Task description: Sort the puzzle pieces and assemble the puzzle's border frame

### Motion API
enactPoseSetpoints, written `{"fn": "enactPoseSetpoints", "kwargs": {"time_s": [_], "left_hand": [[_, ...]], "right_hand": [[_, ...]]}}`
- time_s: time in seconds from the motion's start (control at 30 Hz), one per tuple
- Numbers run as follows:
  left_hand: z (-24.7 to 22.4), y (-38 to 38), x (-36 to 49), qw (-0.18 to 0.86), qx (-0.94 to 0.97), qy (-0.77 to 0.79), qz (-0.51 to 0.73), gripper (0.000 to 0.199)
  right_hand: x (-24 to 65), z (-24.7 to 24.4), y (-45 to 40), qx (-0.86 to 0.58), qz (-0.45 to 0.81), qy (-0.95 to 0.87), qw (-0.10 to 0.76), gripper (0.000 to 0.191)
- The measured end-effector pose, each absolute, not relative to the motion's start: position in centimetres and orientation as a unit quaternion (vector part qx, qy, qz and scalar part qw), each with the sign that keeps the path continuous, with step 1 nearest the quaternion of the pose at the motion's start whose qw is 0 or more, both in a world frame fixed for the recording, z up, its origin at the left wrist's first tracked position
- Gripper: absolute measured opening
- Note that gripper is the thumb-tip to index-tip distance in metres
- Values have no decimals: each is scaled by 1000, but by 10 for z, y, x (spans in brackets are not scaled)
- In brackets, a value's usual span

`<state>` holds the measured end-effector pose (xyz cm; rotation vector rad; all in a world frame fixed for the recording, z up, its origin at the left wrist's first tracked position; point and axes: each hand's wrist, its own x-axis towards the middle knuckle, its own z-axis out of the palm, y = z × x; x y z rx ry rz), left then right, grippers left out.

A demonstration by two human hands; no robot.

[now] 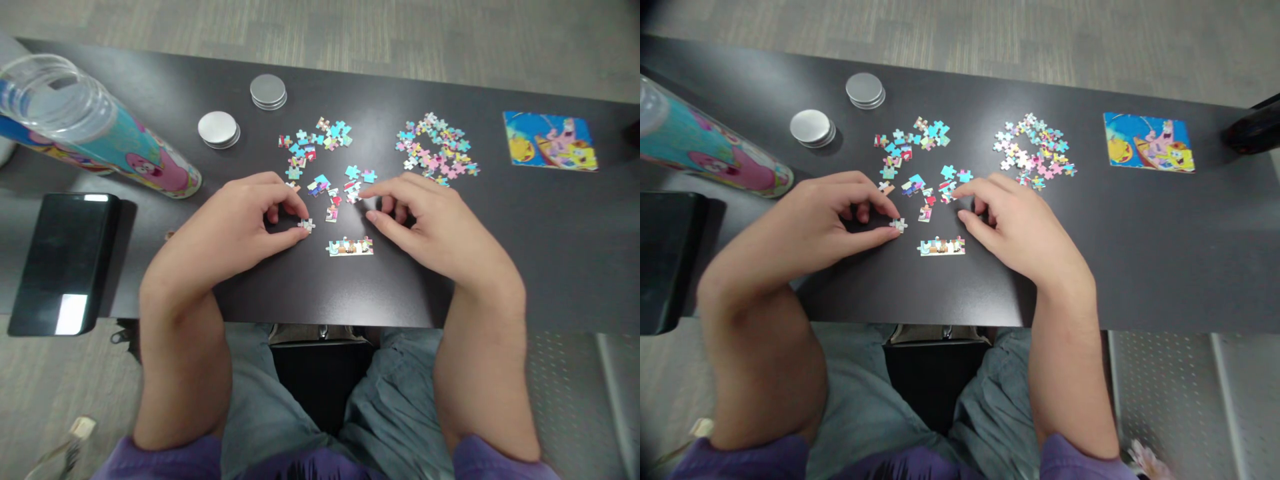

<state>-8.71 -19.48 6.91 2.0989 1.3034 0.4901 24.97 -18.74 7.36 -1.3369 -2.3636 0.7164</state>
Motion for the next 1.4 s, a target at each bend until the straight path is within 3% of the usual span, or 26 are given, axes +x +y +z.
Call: {"fn": "enactPoseSetpoints", "kwargs": {"time_s": [0.5, 1.07, 1.4], "left_hand": [[75, -201, -98, 278, 789, 515, 189, 16], [72, -197, -97, 244, 773, 556, 182, 43], [72, -199, -91, 256, 784, 537, 177, 33]], "right_hand": [[256, 68, -186, -457, 243, -835, 186, 35], [256, 65, -186, -430, 231, -846, 214, 33], [235, 71, -192, -423, 253, -854, 166, 42]]}}
